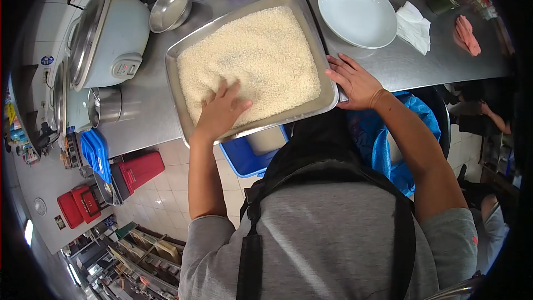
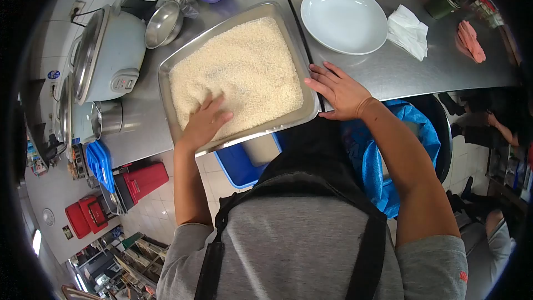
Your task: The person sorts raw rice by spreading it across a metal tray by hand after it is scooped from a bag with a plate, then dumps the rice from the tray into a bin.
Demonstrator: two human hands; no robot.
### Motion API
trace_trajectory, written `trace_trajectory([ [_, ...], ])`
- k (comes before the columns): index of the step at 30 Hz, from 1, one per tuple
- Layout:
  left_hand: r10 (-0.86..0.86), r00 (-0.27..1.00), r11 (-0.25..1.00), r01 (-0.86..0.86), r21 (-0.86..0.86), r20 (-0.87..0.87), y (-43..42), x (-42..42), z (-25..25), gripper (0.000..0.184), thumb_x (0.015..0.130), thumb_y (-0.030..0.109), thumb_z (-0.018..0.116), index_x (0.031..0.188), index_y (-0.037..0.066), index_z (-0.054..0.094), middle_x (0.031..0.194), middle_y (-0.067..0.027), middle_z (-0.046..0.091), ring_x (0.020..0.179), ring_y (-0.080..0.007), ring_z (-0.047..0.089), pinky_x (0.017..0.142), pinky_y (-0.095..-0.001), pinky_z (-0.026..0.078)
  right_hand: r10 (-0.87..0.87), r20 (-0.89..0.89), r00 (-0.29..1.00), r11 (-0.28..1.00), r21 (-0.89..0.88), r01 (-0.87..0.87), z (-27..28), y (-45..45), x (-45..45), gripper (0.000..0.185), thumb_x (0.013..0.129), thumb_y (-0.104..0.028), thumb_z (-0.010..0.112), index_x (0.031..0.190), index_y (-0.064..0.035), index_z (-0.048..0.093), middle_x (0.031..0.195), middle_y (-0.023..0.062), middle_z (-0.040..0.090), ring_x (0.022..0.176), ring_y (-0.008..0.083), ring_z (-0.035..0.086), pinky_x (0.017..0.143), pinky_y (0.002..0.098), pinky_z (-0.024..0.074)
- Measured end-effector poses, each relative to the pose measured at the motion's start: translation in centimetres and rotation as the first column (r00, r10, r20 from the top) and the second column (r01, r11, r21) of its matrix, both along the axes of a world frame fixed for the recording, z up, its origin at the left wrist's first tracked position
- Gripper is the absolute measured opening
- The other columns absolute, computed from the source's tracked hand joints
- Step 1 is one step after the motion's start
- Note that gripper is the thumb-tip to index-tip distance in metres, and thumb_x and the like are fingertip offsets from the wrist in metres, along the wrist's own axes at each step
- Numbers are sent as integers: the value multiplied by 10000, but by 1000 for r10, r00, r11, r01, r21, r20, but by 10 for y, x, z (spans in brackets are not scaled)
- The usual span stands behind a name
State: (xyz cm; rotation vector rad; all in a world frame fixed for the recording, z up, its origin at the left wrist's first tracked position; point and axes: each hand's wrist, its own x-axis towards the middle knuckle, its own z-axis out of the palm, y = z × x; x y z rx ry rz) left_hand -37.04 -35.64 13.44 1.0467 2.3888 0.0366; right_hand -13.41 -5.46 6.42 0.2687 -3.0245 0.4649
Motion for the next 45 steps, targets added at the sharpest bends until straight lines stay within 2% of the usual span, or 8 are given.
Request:
trace_trajectory([
  [4, -27, 990, 966, 61, 252, -137, 41, 25, 17, 400, 877, 400, 656, 1151, 109, 667, 1207, -130, 646, 1217, -289, 548, 1139, -567, 241, -1, 12, 1000, 1000, 12, 1, -1, 0, -1, 981, 703, -388, 791, 1486, -122, 264, 1485, 197, 368, 1424, 320, 302, 1209, 487, 161],
  [8, -301, 928, 731, 374, 571, -221, 91, 57, -11, 313, 783, 209, 746, 1077, 126, 679, 1194, -89, 618, 1184, -273, 540, 1124, -493, 310, -3, 1, 1000, 1000, 6, 3, -1, 0, 0, 982, 695, -380, 793, 1485, -120, 270, 1482, 200, 370, 1420, 324, 308, 1207, 489, 167],
  [12, -541, 840, 656, 454, 603, -43, 99, 60, -32, 242, 772, 138, 734, 1009, 149, 680, 1248, -79, 537, 1236, -302, 490, 1154, -498, 276, 2, -24, 1000, 1000, -4, -2, 0, -1, 0, 992, 685, -367, 798, 1487, -117, 271, 1477, 199, 376, 1416, 327, 314, 1205, 489, 173],
  [24, -304, 950, 906, 265, 330, 71, 25, -23, 32, 259, 739, 89, 732, 994, 103, 689, 1094, -101, 643, 1092, -320, 569, 983, -397, 429, -7, -13, 1000, 1000, -18, 7, 3, -1, -1, 990, 676, -346, 811, 1484, -139, 277, 1437, 172, 426, 1415, 323, 316, 1200, 491, 182],
  [32, -404, 888, 612, 442, 656, -222, 152, -4, -18, 330, 797, 158, 736, 1113, 107, 655, 1277, -106, 580, 1222, -315, 506, 1047, -404, 399, -5, -3, 1000, 999, -39, 5, 3, 0, 0, 985, 682, -345, 809, 1486, -151, 275, 1435, 170, 432, 1410, 323, 326, 1194, 491, 190],
  [41, -642, 767, 695, 593, 406, -21, 76, -19, 1, 273, 804, 194, 743, 1048, 92, 673, 1219, -104, 607, 1193, -306, 534, 1018, -389, 419, 10, 23, 1000, 999, -53, -9, 6, 1, -2, 1004, 674, -346, 818, 1493, -153, 270, 1434, 176, 435, 1415, 332, 321, 1191, 501, 191],
  [44, -477, 793, 878, 413, 241, 380, 68, -40, 32, 227, 816, 167, 734, 1020, 83, 681, 1134, -102, 643, 1118, -287, 587, 971, -369, 446, 19, 34, 999, 998, -57, -17, 8, 3, -2, 1016, 665, -340, 826, 1495, -155, 270, 1436, 175, 434, 1417, 334, 319, 1190, 505, 190],
  [45, -483, 823, 868, 405, 288, 297, 75, -42, 37, 223, 823, 156, 727, 1026, 80, 679, 1124, -102, 649, 1105, -284, 597, 963, -364, 450, 23, 37, 999, 998, -61, -20, 9, 3, -2, 1020, 662, -338, 829, 1495, -156, 270, 1437, 174, 433, 1417, 335, 318, 1190, 506, 190],
])
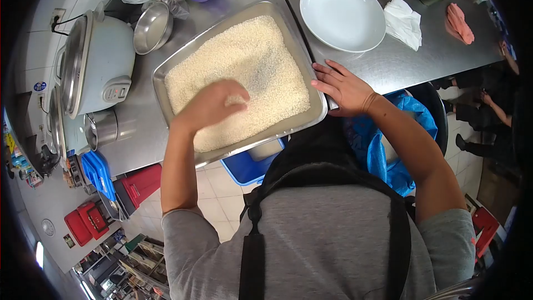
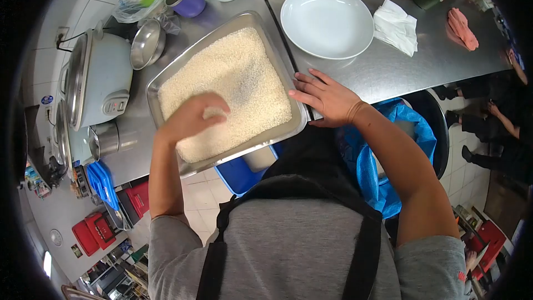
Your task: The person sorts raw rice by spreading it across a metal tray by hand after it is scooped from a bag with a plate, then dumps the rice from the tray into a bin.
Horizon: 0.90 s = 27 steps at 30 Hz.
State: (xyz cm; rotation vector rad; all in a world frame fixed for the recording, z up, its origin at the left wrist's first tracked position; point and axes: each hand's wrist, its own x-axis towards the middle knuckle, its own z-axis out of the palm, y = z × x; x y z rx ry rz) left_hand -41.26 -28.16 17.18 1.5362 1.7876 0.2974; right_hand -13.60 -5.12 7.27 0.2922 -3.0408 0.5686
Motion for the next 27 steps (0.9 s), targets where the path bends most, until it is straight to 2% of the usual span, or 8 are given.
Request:
trace_trajectory([
  [6, 171, 960, 857, -33, 514, -224, 89, -29, -37, 267, 858, 169, 670, 1114, 94, 663, 1174, -100, 636, 1133, -316, 567, 976, -399, 441, 0, -23, 1000, 1000, -16, 0, -1, 0, 0, 1009, 660, -328, 829, 1491, -158, 282, 1430, 167, 442, 1413, 339, 324, 1187, 508, 199],
  [9, 215, 936, 849, -37, 528, -280, 119, -30, -68, 345, 867, 179, 659, 1206, 122, 628, 1274, -91, 579, 1201, -306, 514, 1021, -421, 403, -8, -49, 999, 1000, -27, 6, -3, -1, 1, 998, 659, -326, 827, 1485, -159, 293, 1422, 163, 450, 1407, 340, 332, 1184, 505, 207],
  [13, 160, 888, 910, 37, 413, -431, 90, -11, -75, 395, 860, 187, 660, 1250, 160, 604, 1303, -100, 524, 1225, -309, 473, 1036, -438, 385, -9, -53, 999, 1000, -25, 8, -1, -1, 0, 993, 658, -326, 825, 1483, -159, 298, 1414, 160, 457, 1403, 338, 339, 1183, 503, 212],
  [17, 23, 942, 954, 80, 289, -335, 20, -6, -58, 317, 839, 138, 659, 1156, 143, 654, 1206, -104, 573, 1162, -314, 527, 986, -423, 432, -9, -31, 999, 1000, -13, 8, 1, -1, 1, 1005, 652, -324, 830, 1486, -157, 294, 1409, 160, 460, 1401, 338, 342, 1183, 504, 213],
  [20, -7, 997, 1000, 8, 21, -74, -14, -11, -19, 270, 833, 109, 662, 1102, 109, 674, 1114, -110, 622, 1090, -325, 573, 944, -401, 463, -6, -43, 999, 1000, -12, 5, 1, -1, 0, 1017, 646, -319, 834, 1489, -156, 290, 1406, 162, 460, 1401, 338, 342, 1182, 504, 213],
  [23, 163, 982, 968, -139, 211, -98, -20, -33, -14, 262, 829, 94, 669, 1091, 88, 676, 1059, -116, 649, 1047, -333, 594, 918, -390, 475, -5, -18, 1000, 1000, -5, 5, 1, -1, 0, 1022, 641, -316, 838, 1488, -153, 290, 1408, 165, 457, 1401, 339, 341, 1182, 504, 213],
  [26, 356, 902, 817, -175, 550, -242, 7, -58, -41, 290, 826, 106, 685, 1114, 79, 668, 1112, -124, 640, 1074, -332, 583, 931, -392, 467, -6, -32, 999, 1000, -10, 6, 1, -2, 0, 1022, 639, -316, 840, 1484, -149, 290, 1416, 167, 450, 1402, 339, 338, 1183, 502, 213],
  [27, 415, 879, 780, -212, 588, -234, 18, -62, -53, 298, 825, 114, 690, 1120, 84, 666, 1113, -127, 638, 1074, -334, 581, 935, -389, 465, -9, -47, 999, 1000, -15, 8, 1, -2, 1, 1021, 639, -315, 841, 1483, -148, 290, 1419, 168, 447, 1403, 339, 337, 1183, 501, 213],
])
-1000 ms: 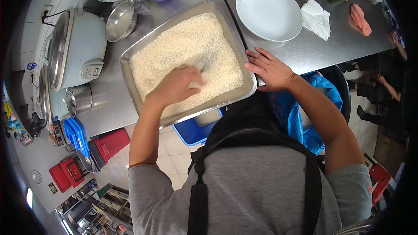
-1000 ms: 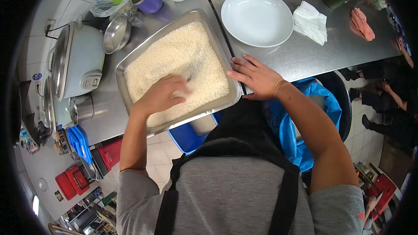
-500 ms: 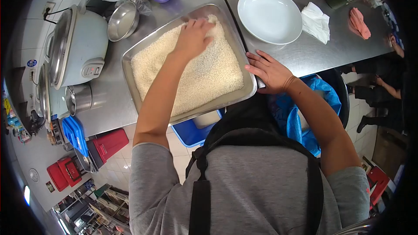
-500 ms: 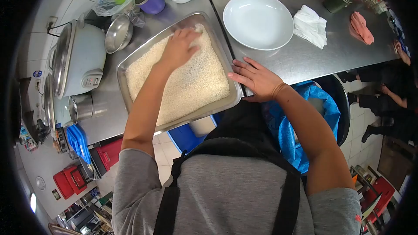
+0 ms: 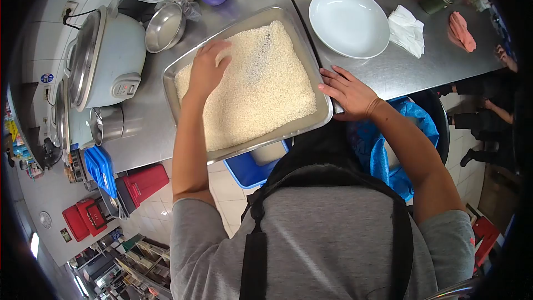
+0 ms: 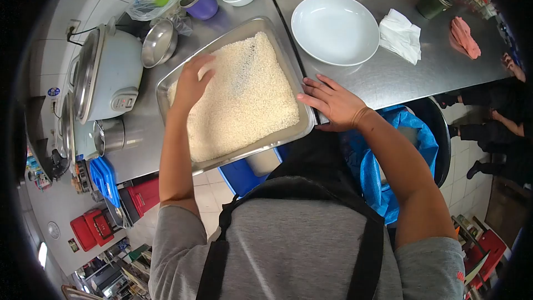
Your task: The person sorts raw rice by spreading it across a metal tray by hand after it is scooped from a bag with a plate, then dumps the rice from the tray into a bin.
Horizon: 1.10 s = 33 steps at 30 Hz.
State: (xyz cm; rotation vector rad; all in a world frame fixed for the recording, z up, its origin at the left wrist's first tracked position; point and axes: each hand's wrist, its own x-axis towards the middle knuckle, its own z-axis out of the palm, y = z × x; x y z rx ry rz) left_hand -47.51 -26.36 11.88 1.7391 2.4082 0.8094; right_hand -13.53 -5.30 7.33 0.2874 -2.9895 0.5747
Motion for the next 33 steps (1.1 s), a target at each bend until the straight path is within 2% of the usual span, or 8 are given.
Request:
trace_trajectory([
  [5, 123, 964, 991, -131, -19, -234, 21, 35, -40, 352, 822, 155, 713, 1168, 118, 657, 1119, -137, 630, 1069, -336, 572, 949, -393, 458, -6, -4, 1000, 1000, 6, 6, -2, 0, 1, 1016, 644, -320, 839, 1481, -147, 289, 1427, 167, 442, 1404, 335, 336, 1188, 499, 208],
  [11, -227, 882, 884, 365, -293, 413, -36, 71, 27, 261, 845, 157, 705, 1104, 124, 697, 1076, -101, 648, 1006, -284, 606, 901, -398, 473, -16, 42, 999, 999, 36, 15, 0, -1, 0, 987, 672, -344, 818, 1482, -152, 289, 1435, 157, 437, 1414, 316, 322, 1198, 485, 191],
  [14, 30, 882, 949, 122, -290, 470, -62, 52, 53, 206, 857, 152, 699, 1057, 102, 708, 1064, -98, 656, 993, -291, 614, 894, -385, 478, -22, 37, 999, 999, 45, 20, 0, -1, 0, 977, 681, -353, 810, 1483, -154, 288, 1441, 155, 432, 1419, 312, 314, 1201, 482, 185],
  [18, 333, 943, 941, -331, -66, 15, -93, -19, 6, 284, 883, 221, 684, 1137, 95, 682, 1185, -141, 641, 1110, -350, 588, 958, -419, 456, -25, 18, 1000, 999, 45, 24, -3, -2, 1, 981, 684, -360, 809, 1487, -155, 283, 1449, 159, 423, 1421, 313, 309, 1202, 480, 182],
  [21, 551, 800, 809, -582, -82, -239, -97, -42, -56, 401, 897, 325, 651, 1223, 92, 637, 1281, -179, 586, 1175, -399, 541, 984, -454, 442, -31, 21, 999, 998, 61, 30, -4, -2, 1, 984, 690, -372, 803, 1492, -156, 275, 1455, 164, 416, 1422, 311, 307, 1202, 479, 180],
  [25, 521, 846, 819, -532, -216, -110, -62, 18, -42, 459, 902, 384, 638, 1259, 96, 620, 1281, -187, 586, 1143, -376, 568, 945, -440, 468, -30, 25, 999, 997, 65, 28, -6, -2, 1, 983, 697, -385, 796, 1495, -149, 273, 1461, 165, 409, 1425, 309, 302, 1203, 477, 178],
  [28, 338, 853, 937, -266, -225, 398, -54, 48, -10, 375, 899, 331, 668, 1195, 101, 660, 1158, -164, 644, 1027, -315, 631, 881, -395, 491, -29, 24, 999, 997, 76, 27, -5, -1, 0, 981, 697, -389, 795, 1493, -142, 277, 1466, 166, 403, 1429, 307, 297, 1205, 476, 173],
  [33, 468, 846, 884, -448, -134, 254, -89, 45, 25, 332, 894, 231, 681, 1173, 54, 656, 1105, -202, 647, 985, -349, 632, 866, -411, 492, -34, 22, 999, 996, 81, 32, -5, -2, 1, 975, 694, -384, 794, 1489, -135, 288, 1469, 164, 400, 1433, 303, 292, 1208, 472, 167],
])
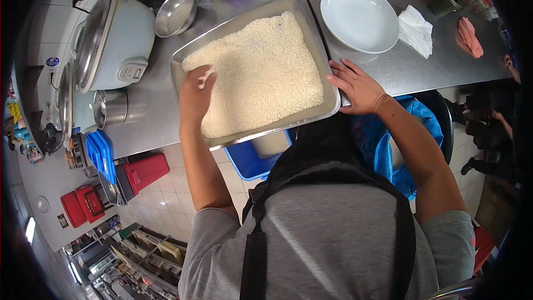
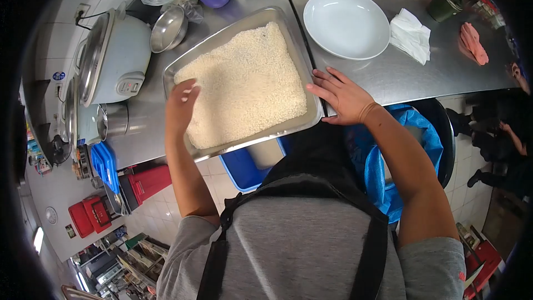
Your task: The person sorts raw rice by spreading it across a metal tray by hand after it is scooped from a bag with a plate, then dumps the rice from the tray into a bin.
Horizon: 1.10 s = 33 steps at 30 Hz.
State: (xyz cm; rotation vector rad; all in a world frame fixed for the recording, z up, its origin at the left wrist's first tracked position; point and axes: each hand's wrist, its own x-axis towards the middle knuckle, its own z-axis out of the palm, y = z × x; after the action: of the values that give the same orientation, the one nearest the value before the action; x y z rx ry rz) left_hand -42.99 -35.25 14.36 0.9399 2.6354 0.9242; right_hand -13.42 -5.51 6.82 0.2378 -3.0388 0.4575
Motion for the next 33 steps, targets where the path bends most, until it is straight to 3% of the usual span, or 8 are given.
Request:
trace_trajectory([
  [2, 41, 969, 989, -75, -130, -245, -27, -5, -4, 367, 898, 255, 668, 1191, 36, 638, 1128, -234, 633, 1015, -387, 617, 883, -442, 487, 7, 0, 1000, 1000, -5, -7, 1, 0, -1, 976, 692, -383, 795, 1489, -135, 289, 1468, 167, 400, 1432, 302, 294, 1208, 473, 167],
  [8, 108, 979, 902, -170, -397, -172, -44, 29, -48, 458, 913, 334, 617, 1208, -16, 599, 1151, -292, 603, 1118, -450, 564, 937, -489, 460, 5, 9, 1000, 1000, -23, -5, 3, 1, 0, 970, 692, -380, 793, 1487, -138, 292, 1470, 181, 391, 1428, 308, 300, 1209, 477, 165],
  [15, 52, 867, 978, -145, 150, 496, 4, 42, 1, 554, 876, 328, 706, 1296, -6, 568, 1097, -224, 649, 899, -303, 660, 803, -391, 525, -8, -18, 1000, 1000, -14, 8, -1, -1, 0, 973, 688, -371, 797, 1485, -140, 290, 1480, 188, 378, 1420, 315, 310, 1209, 481, 171],
  [19, 99, 994, 966, -85, -243, 45, -39, 38, 11, 700, 799, 353, 774, 1342, -12, 524, 1115, -213, 648, 923, -308, 658, 795, -396, 529, -4, 7, 1000, 1000, -13, 4, 0, -1, -1, 974, 686, -371, 801, 1484, -137, 293, 1483, 191, 373, 1421, 312, 310, 1210, 480, 170],
  [22, 61, 981, 894, 29, -448, 185, -68, 45, 7, 824, 731, 400, 812, 1372, -7, 491, 1165, -227, 633, 997, -333, 650, 853, -410, 520, 3, -3, 1000, 1000, -22, -3, -2, 1, 0, 974, 688, -375, 800, 1484, -130, 296, 1488, 192, 369, 1425, 308, 304, 1210, 478, 170],
  [23, 66, 950, 912, 67, -405, 304, -69, 52, 5, 906, 669, 410, 836, 1372, -32, 475, 1215, -251, 612, 1092, -356, 626, 933, -408, 491, 6, 1, 1000, 1000, -17, -6, -2, 1, -1, 974, 689, -377, 799, 1484, -128, 295, 1491, 192, 366, 1427, 307, 301, 1210, 477, 169],
  [26, -151, 987, 927, 159, -340, 49, -58, 62, -31, 917, 657, 378, 837, 1367, -62, 459, 1247, -282, 591, 1125, -354, 621, 944, -400, 494, -1, 5, 1000, 1000, -14, 1, -2, 0, 0, 975, 692, -384, 794, 1486, -120, 293, 1498, 191, 359, 1431, 304, 296, 1211, 474, 164],
  [33, -14, 923, 999, -6, 50, 386, 37, 78, -18, 723, 724, 122, 776, 1362, -30, 472, 1362, -284, 502, 1273, -380, 495, 1034, -427, 423, -6, 13, 1000, 1000, -16, 6, 0, 0, 0, 979, 693, -390, 788, 1488, -116, 287, 1497, 193, 362, 1430, 301, 299, 1213, 471, 158],
])
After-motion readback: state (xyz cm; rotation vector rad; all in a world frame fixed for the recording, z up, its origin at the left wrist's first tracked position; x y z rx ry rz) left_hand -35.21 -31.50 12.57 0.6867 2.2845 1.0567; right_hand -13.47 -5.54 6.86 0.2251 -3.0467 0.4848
